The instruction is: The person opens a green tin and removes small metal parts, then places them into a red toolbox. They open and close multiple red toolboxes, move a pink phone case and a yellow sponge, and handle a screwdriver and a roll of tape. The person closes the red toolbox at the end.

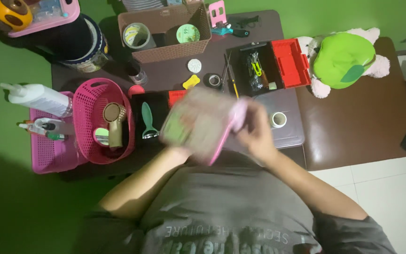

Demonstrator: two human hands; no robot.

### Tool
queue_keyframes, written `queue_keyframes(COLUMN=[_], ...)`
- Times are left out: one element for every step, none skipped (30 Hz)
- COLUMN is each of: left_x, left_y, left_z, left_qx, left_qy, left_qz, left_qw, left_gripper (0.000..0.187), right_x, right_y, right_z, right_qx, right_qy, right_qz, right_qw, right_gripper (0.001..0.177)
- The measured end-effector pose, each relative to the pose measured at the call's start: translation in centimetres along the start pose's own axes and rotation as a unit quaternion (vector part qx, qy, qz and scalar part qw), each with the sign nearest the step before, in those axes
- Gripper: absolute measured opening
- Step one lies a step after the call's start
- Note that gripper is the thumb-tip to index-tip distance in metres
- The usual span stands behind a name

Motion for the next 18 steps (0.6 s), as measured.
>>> queue_keyframes(left_x=[0.3, 0.5, 0.5, 0.3, 0.0, -0.1, -0.4, -0.8, -1.3, -1.1, -1.1, -1.0, -0.8, -0.9, -1.0, -1.6, -2.5, -3.2], left_y=[0.0, -0.2, -0.7, -0.4, 0.0, 0.4, 0.8, 1.2, 1.6, 1.6, 1.6, 1.6, 1.4, 1.2, 1.1, 1.5, 1.8, 1.9], left_z=[0.0, -0.1, 0.0, -0.2, -0.5, -0.8, -1.2, -1.5, -1.9, -1.9, -1.8, -1.8, -1.8, -1.5, -1.4, -1.8, -2.2, -2.8], left_qx=[0.005, 0.012, 0.018, 0.020, 0.001, -0.019, -0.018, -0.025, -0.033, -0.031, -0.031, -0.032, -0.031, -0.024, -0.016, -0.016, -0.011, -0.004], left_qy=[0.008, 0.017, 0.025, 0.027, 0.029, 0.033, 0.035, 0.025, 0.016, 0.017, 0.011, 0.005, 0.007, -0.024, -0.054, -0.055, -0.092, -0.128], left_qz=[-0.021, -0.040, -0.060, -0.059, -0.065, -0.071, -0.071, -0.080, -0.089, -0.089, -0.094, -0.097, -0.097, -0.125, -0.153, -0.152, -0.163, -0.174], left_qw=[1.000, 0.999, 0.998, 0.998, 0.997, 0.997, 0.997, 0.996, 0.995, 0.995, 0.995, 0.995, 0.995, 0.992, 0.987, 0.987, 0.982, 0.976], left_gripper=[0.014, 0.014, 0.015, 0.015, 0.017, 0.023, 0.023, 0.025, 0.026, 0.026, 0.026, 0.027, 0.027, 0.025, 0.025, 0.025, 0.028, 0.032], right_x=[-0.3, 0.0, 0.1, 2.2, 3.5, 3.9, 2.9, 2.0, 1.1, 2.1, 3.3, 4.4, 5.3, 6.4, 7.5, 7.7, 8.1, 8.3], right_y=[-0.7, -0.6, -0.4, 4.7, 10.5, 16.0, 12.5, 9.4, 6.1, 10.5, 14.9, 19.3, 21.6, 23.8, 26.1, 26.8, 27.4, 28.0], right_z=[1.1, 1.8, 2.3, 0.7, -1.8, -4.8, -3.5, -2.8, -2.2, -3.9, -5.7, -7.3, -8.7, -9.9, -11.1, -11.7, -12.4, -13.5], right_qx=[-0.002, -0.070, -0.136, -0.138, -0.215, -0.289, -0.291, -0.377, -0.460, -0.462, -0.469, -0.475, -0.476, -0.493, -0.507, -0.507, -0.505, -0.504], right_qy=[0.000, 0.092, 0.182, 0.183, 0.195, 0.203, 0.204, 0.241, 0.275, 0.276, 0.266, 0.254, 0.255, 0.254, 0.253, 0.253, 0.275, 0.297], right_qz=[0.001, 0.112, 0.219, 0.220, 0.308, 0.392, 0.393, 0.363, 0.330, 0.329, 0.284, 0.239, 0.239, 0.183, 0.126, 0.127, 0.109, 0.091], right_qw=[1.000, 0.987, 0.949, 0.948, 0.906, 0.849, 0.848, 0.817, 0.777, 0.776, 0.793, 0.808, 0.807, 0.812, 0.814, 0.814, 0.811, 0.806], right_gripper=[0.056, 0.050, 0.046, 0.046, 0.036, 0.029, 0.029, 0.029, 0.030, 0.030, 0.034, 0.040, 0.040, 0.034, 0.030, 0.030, 0.030, 0.030])
Point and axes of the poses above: each hand's wrist, its own z-axis towards the middle knuckle, its own x-axis out of the back of the hand, y = z × x, the point moved 4 cm from there along z, towards the middle knuckle, and after that the axes turned 14 degrees about -y, right-handed, at the moved point
